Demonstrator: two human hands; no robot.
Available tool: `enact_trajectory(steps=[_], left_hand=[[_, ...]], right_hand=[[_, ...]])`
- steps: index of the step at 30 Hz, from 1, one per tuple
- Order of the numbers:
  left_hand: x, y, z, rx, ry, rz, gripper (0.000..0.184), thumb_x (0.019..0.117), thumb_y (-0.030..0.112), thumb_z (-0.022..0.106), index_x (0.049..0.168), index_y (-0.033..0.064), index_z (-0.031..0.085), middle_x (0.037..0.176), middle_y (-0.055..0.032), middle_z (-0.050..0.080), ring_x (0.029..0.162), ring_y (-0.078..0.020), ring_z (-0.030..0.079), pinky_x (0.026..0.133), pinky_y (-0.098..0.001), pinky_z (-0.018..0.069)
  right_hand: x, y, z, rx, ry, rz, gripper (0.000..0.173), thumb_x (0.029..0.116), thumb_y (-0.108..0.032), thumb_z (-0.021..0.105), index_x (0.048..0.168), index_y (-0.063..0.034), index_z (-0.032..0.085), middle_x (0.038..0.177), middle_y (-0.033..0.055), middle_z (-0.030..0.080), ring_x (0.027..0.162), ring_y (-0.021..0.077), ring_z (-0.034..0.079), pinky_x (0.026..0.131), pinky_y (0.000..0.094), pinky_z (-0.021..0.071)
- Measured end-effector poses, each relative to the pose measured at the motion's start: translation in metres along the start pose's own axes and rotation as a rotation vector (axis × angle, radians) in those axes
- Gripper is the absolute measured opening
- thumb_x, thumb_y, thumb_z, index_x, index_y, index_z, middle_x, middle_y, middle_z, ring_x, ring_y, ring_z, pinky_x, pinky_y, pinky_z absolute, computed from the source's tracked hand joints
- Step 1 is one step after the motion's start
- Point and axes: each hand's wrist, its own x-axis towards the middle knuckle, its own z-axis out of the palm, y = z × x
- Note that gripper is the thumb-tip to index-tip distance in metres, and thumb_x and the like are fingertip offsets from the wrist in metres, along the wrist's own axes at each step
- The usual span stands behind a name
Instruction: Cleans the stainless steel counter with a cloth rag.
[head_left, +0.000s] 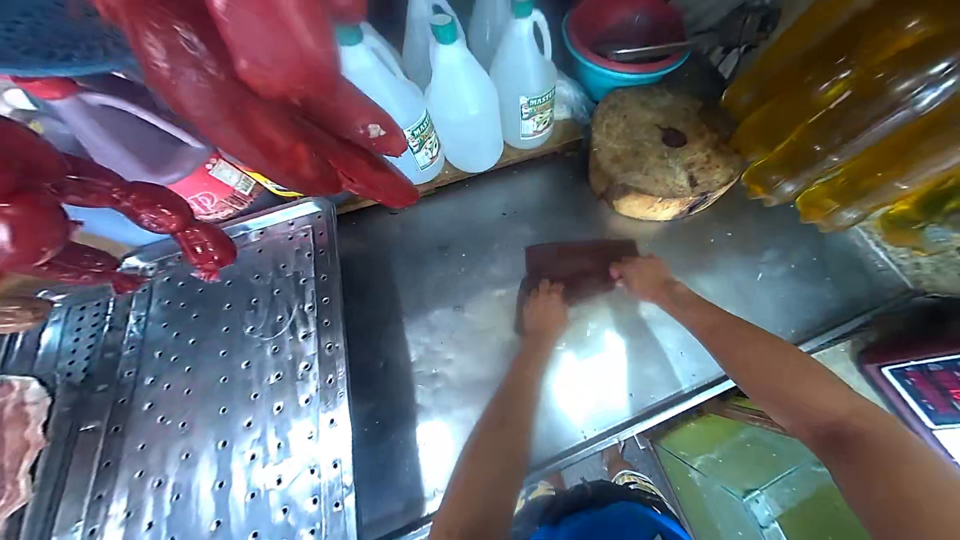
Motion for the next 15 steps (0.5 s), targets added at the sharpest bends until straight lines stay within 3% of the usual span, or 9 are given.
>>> enact_trajectory(steps=[2, 5, 8, 11, 13, 15], left_hand=[[-0.005, 0.009, -0.008, -0.017, -0.058, 0.003, 0.04, 0.0969, 0.025, 0.064, 0.135, 0.0132, 0.063, 0.14, -0.0133, 0.061, 0.13, -0.033, 0.058, 0.107, -0.0546, 0.0475], [-0.009, 0.017, -0.034, -0.085, -0.082, -0.014, 0.036, 0.0981, 0.029, 0.065, 0.127, 0.0075, 0.066, 0.132, -0.0156, 0.065, 0.126, -0.0332, 0.061, 0.105, -0.0554, 0.0489], [-0.011, 0.014, -0.067, -0.189, 0.039, 0.047, 0.032, 0.0964, 0.031, 0.071, 0.117, 0.0067, 0.07, 0.122, -0.0169, 0.068, 0.116, -0.0343, 0.065, 0.099, -0.0563, 0.0524], [-0.022, 0.009, -0.098, -0.208, 0.211, 0.187, 0.024, 0.0881, 0.023, 0.081, 0.101, 0.0062, 0.071, 0.117, -0.016, 0.065, 0.114, -0.0357, 0.061, 0.096, -0.0558, 0.0532], [-0.031, 0.004, -0.11, -0.18, 0.248, 0.256, 0.02, 0.0867, 0.019, 0.082, 0.097, 0.0064, 0.07, 0.113, -0.0144, 0.066, 0.111, -0.0346, 0.062, 0.096, -0.0552, 0.0524], [-0.041, -0.004, -0.11, -0.141, 0.207, 0.273, 0.018, 0.0878, 0.017, 0.079, 0.098, 0.006, 0.069, 0.108, -0.0132, 0.069, 0.108, -0.0334, 0.064, 0.095, -0.0548, 0.0527]], right_hand=[[-0.013, 0.004, -0.013, 0.013, -0.044, 0.027, 0.029, 0.1021, -0.029, 0.06, 0.125, -0.0133, 0.067, 0.126, 0.0192, 0.068, 0.122, 0.0409, 0.061, 0.107, 0.0677, 0.0378], [-0.037, 0.013, -0.046, 0.174, 0.075, 0.08, 0.028, 0.1023, -0.034, 0.061, 0.119, -0.0131, 0.07, 0.116, 0.0175, 0.072, 0.115, 0.0396, 0.065, 0.102, 0.0668, 0.0441], [-0.056, 0.02, -0.061, 0.284, 0.322, 0.075, 0.021, 0.1, -0.031, 0.066, 0.11, -0.0134, 0.072, 0.099, 0.0165, 0.073, 0.098, 0.0406, 0.07, 0.086, 0.0682, 0.0517], [-0.075, 0.016, -0.061, 0.366, 0.532, -0.015, 0.015, 0.0968, -0.024, 0.072, 0.104, -0.0114, 0.072, 0.092, 0.0132, 0.073, 0.088, 0.0354, 0.07, 0.083, 0.0654, 0.0528], [-0.086, 0.011, -0.052, 0.399, 0.586, -0.075, 0.02, 0.0959, -0.025, 0.073, 0.111, -0.0114, 0.071, 0.093, 0.0112, 0.073, 0.088, 0.0317, 0.07, 0.086, 0.0628, 0.0529], [-0.094, 0.003, -0.035, 0.428, 0.561, -0.108, 0.033, 0.097, -0.028, 0.071, 0.126, -0.0129, 0.069, 0.098, 0.0111, 0.073, 0.094, 0.0316, 0.07, 0.095, 0.0617, 0.0508]])
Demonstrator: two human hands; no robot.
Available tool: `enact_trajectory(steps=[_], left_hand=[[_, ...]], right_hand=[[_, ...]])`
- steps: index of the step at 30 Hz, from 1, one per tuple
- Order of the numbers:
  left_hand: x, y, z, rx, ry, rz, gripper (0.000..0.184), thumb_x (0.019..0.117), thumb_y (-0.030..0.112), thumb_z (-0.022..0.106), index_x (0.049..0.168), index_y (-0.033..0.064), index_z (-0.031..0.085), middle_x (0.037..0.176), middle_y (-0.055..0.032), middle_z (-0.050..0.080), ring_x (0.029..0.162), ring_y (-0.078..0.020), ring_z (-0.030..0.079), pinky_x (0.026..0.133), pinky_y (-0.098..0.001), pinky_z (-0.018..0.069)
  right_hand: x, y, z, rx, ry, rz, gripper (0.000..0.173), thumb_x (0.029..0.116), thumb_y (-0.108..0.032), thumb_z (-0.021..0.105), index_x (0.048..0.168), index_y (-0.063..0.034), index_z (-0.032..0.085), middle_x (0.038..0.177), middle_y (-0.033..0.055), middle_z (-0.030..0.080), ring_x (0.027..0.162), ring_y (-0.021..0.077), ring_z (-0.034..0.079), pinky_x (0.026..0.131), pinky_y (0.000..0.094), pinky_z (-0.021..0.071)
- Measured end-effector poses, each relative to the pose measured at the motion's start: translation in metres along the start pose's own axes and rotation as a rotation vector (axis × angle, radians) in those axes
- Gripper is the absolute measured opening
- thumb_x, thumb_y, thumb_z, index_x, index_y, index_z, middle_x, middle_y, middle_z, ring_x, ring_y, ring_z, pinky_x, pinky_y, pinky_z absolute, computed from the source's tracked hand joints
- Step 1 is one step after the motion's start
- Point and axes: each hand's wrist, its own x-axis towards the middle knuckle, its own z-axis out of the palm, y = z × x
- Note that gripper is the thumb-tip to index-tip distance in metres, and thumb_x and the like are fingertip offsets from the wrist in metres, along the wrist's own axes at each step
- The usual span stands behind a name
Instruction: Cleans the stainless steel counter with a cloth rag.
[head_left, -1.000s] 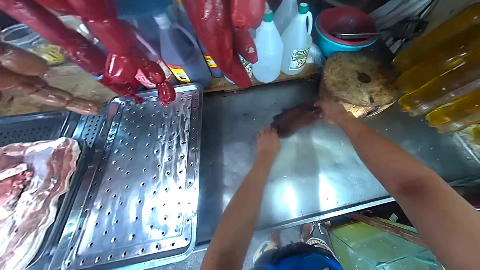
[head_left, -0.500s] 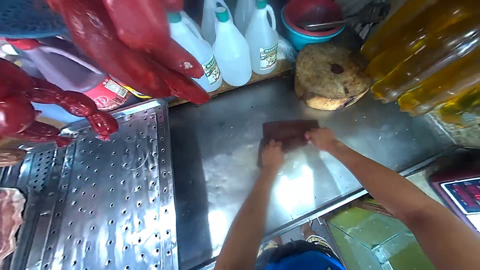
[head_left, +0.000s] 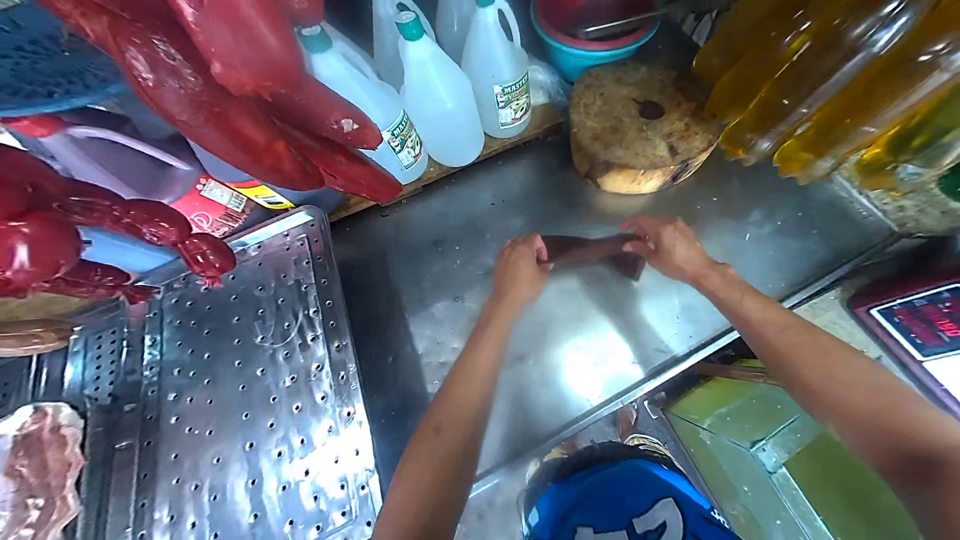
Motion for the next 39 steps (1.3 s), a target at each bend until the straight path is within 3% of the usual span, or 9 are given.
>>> enact_trajectory(steps=[5, 9, 14, 17, 23, 28, 32, 37, 39], left_hand=[[-0.036, -0.021, 0.028, 0.136, -0.273, -0.084, 0.02, 0.0916, 0.015, 0.07, 0.109, 0.0058, 0.07, 0.115, -0.0145, 0.07, 0.118, -0.0361, 0.061, 0.101, -0.0558, 0.0496], [-0.057, -0.028, 0.064, 0.227, -0.358, -0.099, 0.048, 0.0865, 0.014, 0.072, 0.133, 0.0104, 0.061, 0.139, -0.0153, 0.059, 0.131, -0.038, 0.053, 0.103, -0.0556, 0.0483], [-0.065, -0.019, 0.099, 0.317, -0.375, -0.092, 0.098, 0.0794, 0.039, 0.083, 0.162, 0.0212, 0.032, 0.16, -0.0138, 0.04, 0.143, -0.0398, 0.041, 0.109, -0.0585, 0.0415], [-0.065, -0.005, 0.11, 0.327, -0.352, -0.11, 0.11, 0.0791, 0.034, 0.084, 0.166, 0.0221, 0.018, 0.157, -0.0169, 0.042, 0.141, -0.0414, 0.042, 0.108, -0.0583, 0.0425], [-0.064, 0.03, 0.14, 0.327, -0.353, -0.095, 0.056, 0.0907, 0.036, 0.064, 0.143, 0.0155, 0.059, 0.149, -0.017, 0.051, 0.135, -0.0382, 0.052, 0.104, -0.0591, 0.0475], [-0.059, 0.082, 0.16, 0.001, -0.378, -0.194, 0.047, 0.1041, 0.042, 0.047, 0.131, 0.0088, 0.066, 0.135, -0.0175, 0.063, 0.129, -0.0344, 0.059, 0.105, -0.0593, 0.0472], [-0.063, 0.145, 0.182, -0.497, -0.271, -0.148, 0.039, 0.1071, 0.028, 0.047, 0.128, 0.0015, 0.065, 0.127, -0.0208, 0.067, 0.123, -0.0312, 0.062, 0.107, -0.0524, 0.047], [-0.086, 0.239, 0.223, -0.783, -0.273, -0.003, 0.033, 0.1062, 0.015, 0.045, 0.125, -0.0011, 0.067, 0.119, -0.02, 0.069, 0.114, -0.0273, 0.065, 0.102, -0.0491, 0.0503], [-0.099, 0.271, 0.245, -0.861, -0.326, 0.035, 0.032, 0.105, 0.013, 0.045, 0.121, -0.0027, 0.068, 0.116, -0.0193, 0.069, 0.111, -0.0249, 0.065, 0.1, -0.0465, 0.0504]], right_hand=[[-0.038, -0.001, 0.064, 0.03, -0.205, 0.02, 0.042, 0.1016, -0.042, 0.059, 0.136, -0.018, 0.066, 0.127, 0.0135, 0.068, 0.121, 0.0345, 0.061, 0.104, 0.0586, 0.0452], [-0.055, -0.013, 0.103, -0.06, -0.434, 0.045, 0.088, 0.086, -0.054, 0.076, 0.16, -0.0344, 0.034, 0.165, 0.0108, 0.034, 0.146, 0.041, 0.037, 0.105, 0.0703, 0.0395], [-0.069, -0.021, 0.12, -0.172, -0.39, 0.132, 0.068, 0.0977, -0.041, 0.063, 0.159, -0.0286, 0.037, 0.153, 0.0148, 0.048, 0.138, 0.0424, 0.045, 0.103, 0.0662, 0.0409], [-0.084, -0.023, 0.117, -0.211, -0.418, 0.168, 0.058, 0.0985, -0.036, 0.057, 0.153, -0.0201, 0.048, 0.147, 0.0151, 0.054, 0.132, 0.0411, 0.05, 0.103, 0.0654, 0.0394], [-0.117, -0.018, 0.089, -0.087, -0.545, 0.368, 0.049, 0.0952, -0.046, 0.055, 0.128, -0.0103, 0.065, 0.125, 0.0188, 0.068, 0.121, 0.0393, 0.063, 0.099, 0.0678, 0.0443], [-0.152, 0.028, 0.078, 0.569, -0.41, 0.591, 0.034, 0.1032, -0.028, 0.052, 0.113, 0.0011, 0.068, 0.103, 0.0194, 0.07, 0.092, 0.0288, 0.069, 0.083, 0.0518, 0.0566], [-0.203, 0.051, 0.063, 1.294, -0.048, 0.566, 0.036, 0.1005, -0.015, 0.047, 0.133, -0.0018, 0.052, 0.109, 0.0136, 0.069, 0.091, 0.0226, 0.07, 0.079, 0.0422, 0.0597], [-0.289, 0.076, 0.033, 1.735, 0.338, 0.458, 0.071, 0.1039, -0.063, 0.025, 0.163, -0.0239, 0.017, 0.149, 0.0183, 0.051, 0.12, 0.0364, 0.064, 0.093, 0.0582, 0.0564], [-0.315, 0.091, 0.031, 1.741, 0.413, 0.428, 0.078, 0.0993, -0.069, 0.035, 0.159, -0.0203, 0.024, 0.142, 0.0156, 0.056, 0.12, 0.0318, 0.064, 0.095, 0.0549, 0.0566]])
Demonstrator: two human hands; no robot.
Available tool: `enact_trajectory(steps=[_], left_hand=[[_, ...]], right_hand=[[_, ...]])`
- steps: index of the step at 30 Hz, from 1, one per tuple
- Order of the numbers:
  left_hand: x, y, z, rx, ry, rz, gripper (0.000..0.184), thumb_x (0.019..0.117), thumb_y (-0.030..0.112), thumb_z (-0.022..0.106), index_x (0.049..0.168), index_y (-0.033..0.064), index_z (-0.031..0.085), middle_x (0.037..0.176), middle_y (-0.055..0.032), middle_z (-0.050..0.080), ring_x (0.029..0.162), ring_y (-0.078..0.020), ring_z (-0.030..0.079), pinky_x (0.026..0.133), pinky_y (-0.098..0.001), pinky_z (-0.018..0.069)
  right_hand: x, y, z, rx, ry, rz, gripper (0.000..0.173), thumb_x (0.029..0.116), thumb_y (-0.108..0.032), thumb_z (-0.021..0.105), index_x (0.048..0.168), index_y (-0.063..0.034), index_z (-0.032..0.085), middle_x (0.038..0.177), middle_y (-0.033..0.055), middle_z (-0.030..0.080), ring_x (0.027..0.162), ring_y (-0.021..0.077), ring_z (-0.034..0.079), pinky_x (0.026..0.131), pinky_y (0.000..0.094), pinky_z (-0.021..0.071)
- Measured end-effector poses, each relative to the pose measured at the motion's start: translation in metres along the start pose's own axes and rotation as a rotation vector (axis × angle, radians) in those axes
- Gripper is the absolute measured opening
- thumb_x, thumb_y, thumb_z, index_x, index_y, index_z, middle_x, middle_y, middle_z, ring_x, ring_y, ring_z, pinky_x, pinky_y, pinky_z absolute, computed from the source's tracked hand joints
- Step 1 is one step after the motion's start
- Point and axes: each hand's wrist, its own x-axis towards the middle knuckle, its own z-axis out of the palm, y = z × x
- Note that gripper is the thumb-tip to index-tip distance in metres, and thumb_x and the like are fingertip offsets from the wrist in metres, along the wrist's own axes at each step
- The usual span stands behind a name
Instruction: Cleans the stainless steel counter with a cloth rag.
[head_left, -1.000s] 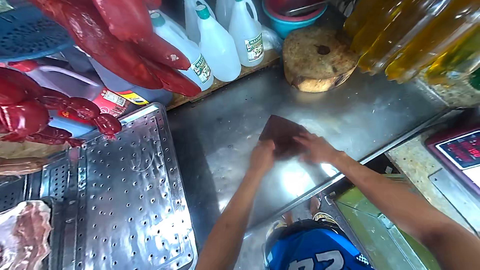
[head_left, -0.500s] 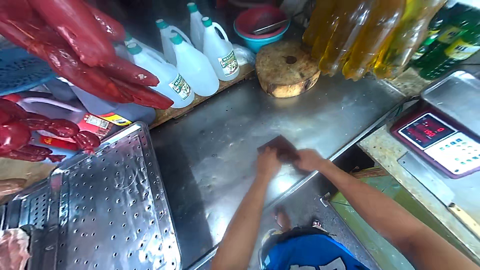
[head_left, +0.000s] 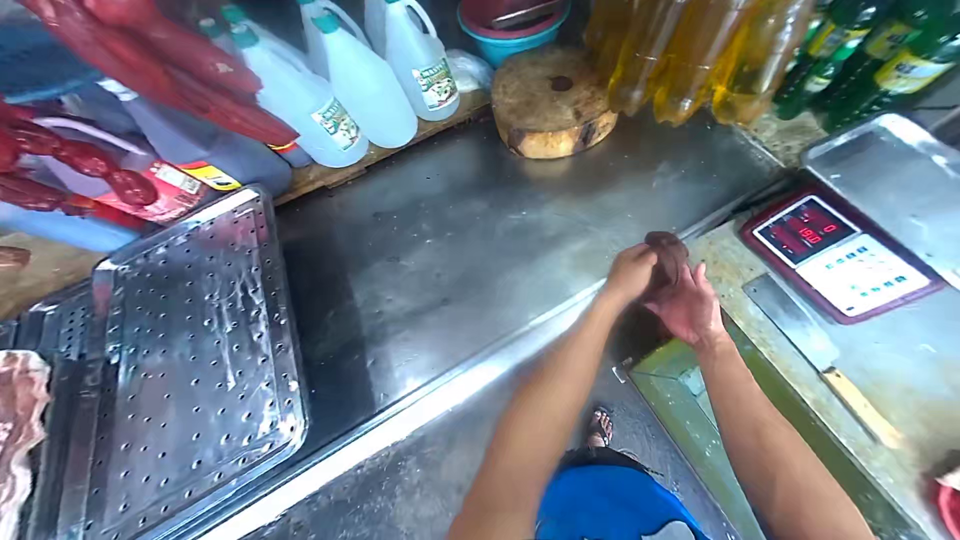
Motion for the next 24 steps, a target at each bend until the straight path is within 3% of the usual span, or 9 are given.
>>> enact_trajectory(steps=[3, 6, 8, 11, 15, 18, 20, 22, 24], left_hand=[[-0.005, -0.016, 0.051, 0.007, 0.097, -0.107, 0.031, 0.1022, 0.014, 0.056, 0.127, -0.0018, 0.065, 0.121, -0.021, 0.068, 0.115, -0.0286, 0.065, 0.101, -0.0486, 0.0515], [-0.016, -0.05, 0.083, -0.34, 0.185, -0.434, 0.047, 0.1034, 0.015, 0.051, 0.148, 0.0051, 0.044, 0.138, -0.0234, 0.058, 0.123, -0.0349, 0.06, 0.099, -0.0536, 0.0536], [-0.021, -0.073, 0.104, -0.752, 0.123, -0.646, 0.045, 0.1048, 0.037, 0.044, 0.141, 0.0119, 0.051, 0.127, -0.02, 0.064, 0.111, -0.0359, 0.065, 0.088, -0.0579, 0.0562], [-0.01, -0.108, 0.121, -0.922, 0.104, -0.571, 0.063, 0.0992, 0.063, 0.052, 0.138, 0.0134, 0.055, 0.117, -0.017, 0.07, 0.103, -0.0326, 0.069, 0.084, -0.0568, 0.0584], [0.016, -0.117, 0.122, -0.736, 0.207, -0.612, 0.042, 0.1001, 0.033, 0.065, 0.125, -0.0009, 0.064, 0.116, -0.0204, 0.068, 0.104, -0.0303, 0.067, 0.091, -0.0517, 0.055], [0.031, -0.118, 0.114, -0.452, 0.291, -0.649, 0.048, 0.0952, 0.031, 0.072, 0.131, 0.001, 0.063, 0.125, -0.026, 0.066, 0.117, -0.0398, 0.064, 0.099, -0.0603, 0.0521], [0.039, -0.115, 0.111, -0.344, 0.3, -0.609, 0.042, 0.099, 0.025, 0.066, 0.134, 0.0022, 0.061, 0.127, -0.0246, 0.066, 0.119, -0.0387, 0.064, 0.099, -0.0588, 0.0523], [0.044, -0.122, 0.123, -0.288, 0.258, -0.583, 0.036, 0.102, 0.022, 0.06, 0.133, 0.0036, 0.063, 0.127, -0.0224, 0.067, 0.119, -0.036, 0.064, 0.101, -0.0566, 0.0518], [0.045, -0.13, 0.138, -0.253, 0.249, -0.565, 0.035, 0.1051, 0.027, 0.058, 0.129, 0.0044, 0.066, 0.125, -0.0209, 0.069, 0.119, -0.0347, 0.065, 0.103, -0.0558, 0.0505]], right_hand=[[-0.007, 0.001, -0.034, -0.025, 0.21, -0.078, 0.041, 0.111, -0.035, 0.036, 0.14, -0.0078, 0.046, 0.115, 0.0114, 0.067, 0.102, 0.0228, 0.068, 0.087, 0.0448, 0.0588], [-0.006, 0.009, -0.067, -0.353, 0.453, -0.162, 0.031, 0.1016, -0.005, 0.057, 0.131, 0.0025, 0.055, 0.109, 0.0135, 0.069, 0.094, 0.0196, 0.069, 0.082, 0.0395, 0.0607], [-0.013, 0.013, -0.087, -0.74, 0.456, -0.171, 0.041, 0.0937, -0.009, 0.068, 0.132, 0.0027, 0.06, 0.12, 0.0165, 0.069, 0.109, 0.0212, 0.069, 0.095, 0.0417, 0.059], [-0.023, 0.017, -0.079, -1.162, 0.247, -0.065, 0.049, 0.0952, -0.019, 0.068, 0.141, -0.0035, 0.058, 0.128, 0.0201, 0.067, 0.117, 0.0293, 0.067, 0.103, 0.0531, 0.054], [-0.026, 0.008, -0.072, -1.222, 0.046, 0.091, 0.046, 0.0964, -0.014, 0.056, 0.135, 0.0095, 0.05, 0.099, 0.0237, 0.067, 0.074, 0.0268, 0.067, 0.067, 0.0512, 0.0592], [-0.026, 0.028, -0.095, -1.33, 0.098, -0.078, 0.079, 0.0853, -0.013, 0.071, 0.152, 0.0073, 0.034, 0.14, 0.0268, 0.055, 0.122, 0.0267, 0.062, 0.103, 0.0442, 0.0531], [-0.03, 0.04, -0.098, -1.446, 0.077, -0.255, 0.107, 0.0755, -0.015, 0.079, 0.16, 0.0071, 0.016, 0.16, 0.0345, 0.028, 0.149, 0.0432, 0.034, 0.123, 0.0498, 0.0321], [-0.033, 0.05, -0.102, -1.589, 0.153, -0.209, 0.106, 0.0784, -0.019, 0.077, 0.161, 0.0059, 0.016, 0.161, 0.0377, 0.021, 0.149, 0.0526, 0.028, 0.121, 0.0571, 0.0323], [-0.023, 0.065, -0.116, -1.672, 0.282, -0.116, 0.083, 0.0922, -0.019, 0.066, 0.159, 0.0075, 0.024, 0.158, 0.0382, 0.028, 0.145, 0.0528, 0.035, 0.119, 0.057, 0.0358]])
